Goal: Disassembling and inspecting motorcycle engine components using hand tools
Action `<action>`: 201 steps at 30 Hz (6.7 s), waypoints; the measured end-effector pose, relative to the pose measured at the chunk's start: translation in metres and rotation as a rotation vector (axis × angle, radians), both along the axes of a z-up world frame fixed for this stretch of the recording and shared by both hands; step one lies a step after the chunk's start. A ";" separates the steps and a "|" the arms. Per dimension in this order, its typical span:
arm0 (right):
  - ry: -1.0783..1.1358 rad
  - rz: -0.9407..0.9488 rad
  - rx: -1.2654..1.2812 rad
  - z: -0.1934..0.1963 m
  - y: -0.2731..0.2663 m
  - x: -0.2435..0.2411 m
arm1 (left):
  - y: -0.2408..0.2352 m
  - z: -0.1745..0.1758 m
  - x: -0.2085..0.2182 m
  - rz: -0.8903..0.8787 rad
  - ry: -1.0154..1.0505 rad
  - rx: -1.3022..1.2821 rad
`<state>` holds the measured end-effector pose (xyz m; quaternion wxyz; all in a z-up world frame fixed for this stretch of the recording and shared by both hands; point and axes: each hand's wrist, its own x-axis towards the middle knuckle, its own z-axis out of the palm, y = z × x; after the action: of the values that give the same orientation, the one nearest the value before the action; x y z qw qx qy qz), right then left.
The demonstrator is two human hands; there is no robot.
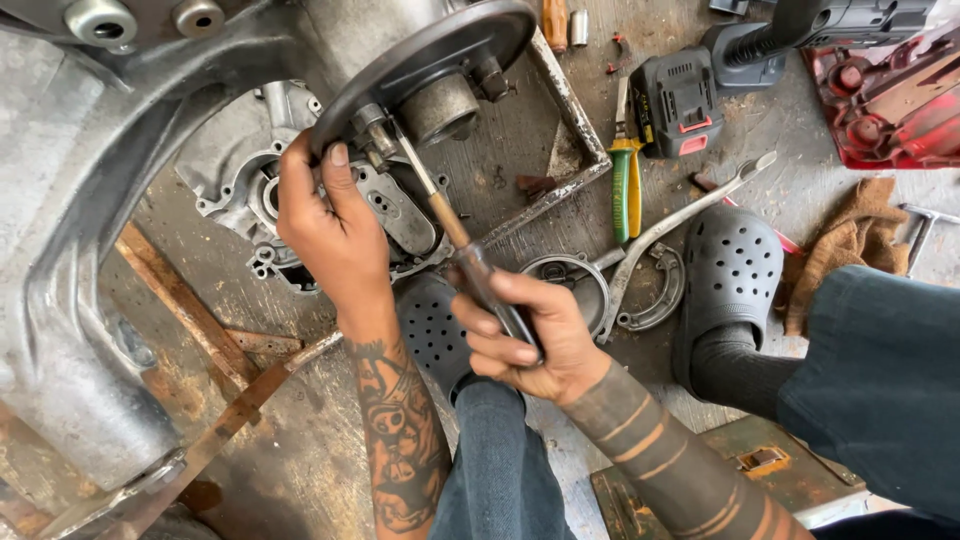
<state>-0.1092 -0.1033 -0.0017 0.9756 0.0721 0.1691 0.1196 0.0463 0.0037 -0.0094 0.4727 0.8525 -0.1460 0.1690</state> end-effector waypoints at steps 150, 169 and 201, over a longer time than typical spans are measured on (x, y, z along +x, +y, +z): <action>-0.104 -0.057 -1.127 -0.009 0.000 -0.006 | -0.010 -0.003 -0.049 -0.381 0.858 -0.753; 0.012 -0.021 -0.552 0.026 0.002 0.010 | -0.008 -0.002 -0.043 -0.321 0.776 -0.756; -0.179 0.219 -1.069 -0.026 -0.158 -0.009 | -0.075 -0.112 -0.046 -0.372 -0.199 1.733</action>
<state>-0.1177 -0.2610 -0.0281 0.8689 -0.4615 0.1293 0.1234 0.0002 -0.0714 -0.1215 -0.3328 0.8545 -0.3987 -0.0069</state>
